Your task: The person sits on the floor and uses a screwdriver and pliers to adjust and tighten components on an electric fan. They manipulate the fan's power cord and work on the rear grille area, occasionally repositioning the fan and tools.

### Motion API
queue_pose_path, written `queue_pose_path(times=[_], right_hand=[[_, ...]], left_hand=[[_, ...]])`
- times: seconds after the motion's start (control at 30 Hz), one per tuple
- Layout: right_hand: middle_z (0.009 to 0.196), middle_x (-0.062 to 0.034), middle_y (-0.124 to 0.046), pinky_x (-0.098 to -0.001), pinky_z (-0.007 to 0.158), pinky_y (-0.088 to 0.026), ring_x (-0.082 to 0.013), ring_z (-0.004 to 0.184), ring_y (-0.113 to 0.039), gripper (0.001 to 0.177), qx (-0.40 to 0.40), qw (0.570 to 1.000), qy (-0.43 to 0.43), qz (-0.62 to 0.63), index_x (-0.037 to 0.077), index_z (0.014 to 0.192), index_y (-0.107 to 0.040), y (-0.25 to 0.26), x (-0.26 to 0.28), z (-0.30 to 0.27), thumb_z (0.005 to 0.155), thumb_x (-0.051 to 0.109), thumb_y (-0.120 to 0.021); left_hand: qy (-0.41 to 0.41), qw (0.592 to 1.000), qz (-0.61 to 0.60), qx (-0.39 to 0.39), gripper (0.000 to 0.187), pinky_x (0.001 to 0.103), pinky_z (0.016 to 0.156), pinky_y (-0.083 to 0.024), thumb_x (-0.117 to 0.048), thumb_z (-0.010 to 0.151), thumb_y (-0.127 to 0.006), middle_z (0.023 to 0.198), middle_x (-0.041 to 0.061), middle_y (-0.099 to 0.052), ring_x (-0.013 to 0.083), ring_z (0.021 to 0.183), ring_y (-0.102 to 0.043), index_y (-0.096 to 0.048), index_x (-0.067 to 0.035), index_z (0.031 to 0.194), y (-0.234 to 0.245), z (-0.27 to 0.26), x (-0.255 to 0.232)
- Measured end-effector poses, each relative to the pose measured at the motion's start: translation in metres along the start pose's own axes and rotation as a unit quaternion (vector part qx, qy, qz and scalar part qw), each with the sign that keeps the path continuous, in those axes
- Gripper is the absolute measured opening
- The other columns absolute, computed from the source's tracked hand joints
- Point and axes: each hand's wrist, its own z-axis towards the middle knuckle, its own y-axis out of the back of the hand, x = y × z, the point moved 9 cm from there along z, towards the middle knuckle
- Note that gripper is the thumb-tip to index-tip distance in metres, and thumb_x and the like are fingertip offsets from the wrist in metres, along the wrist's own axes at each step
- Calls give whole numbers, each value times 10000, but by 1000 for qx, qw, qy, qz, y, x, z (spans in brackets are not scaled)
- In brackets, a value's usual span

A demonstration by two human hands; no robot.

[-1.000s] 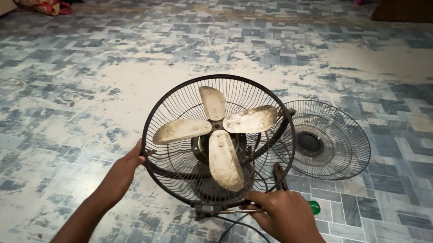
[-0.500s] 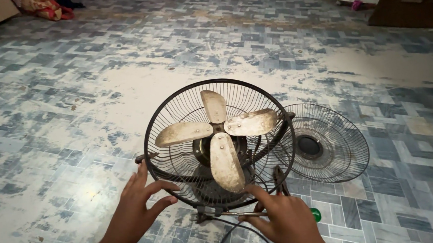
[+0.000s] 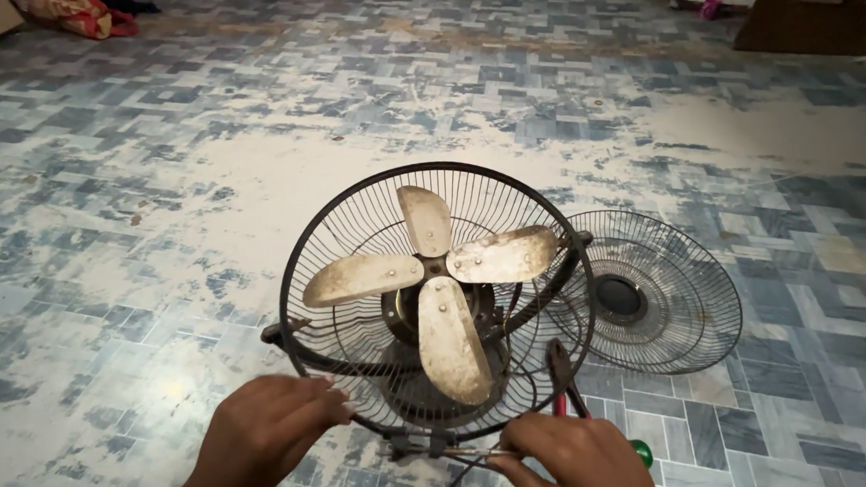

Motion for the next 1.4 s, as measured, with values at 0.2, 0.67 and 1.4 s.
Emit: queue_pose_path(times=[0.2,0.67,1.4], right_hand=[[784,-31,-778,-367,571,-621,-191,660,-797,296,40,999,-21,-12,137,870,-756,-26,-32,4,875,431,-790],[865,-26,-802,-348,662,-642,-165,804,-811,162,72,994,-3,-86,193,916,-802,-104,-117,-29,915,292,-673],[702,24,-771,-358,585,-617,-145,659,-790,367,166,982,-72,-51,187,844,-764,-66,-65,-10,934,515,-626]], left_hand=[[-1,1000,11,9,72,339,671,-587,-191,824,-768,930,1,-804,181,880,-777,-753,-173,892,-10,-2,9],[-26,994,57,90,210,343,760,-582,-371,862,-746,930,-21,-766,175,924,-744,-771,-181,950,-55,-16,28],[-81,995,46,39,195,332,738,-572,-335,881,-759,917,-22,-773,157,885,-751,-725,-151,939,-22,9,2]])
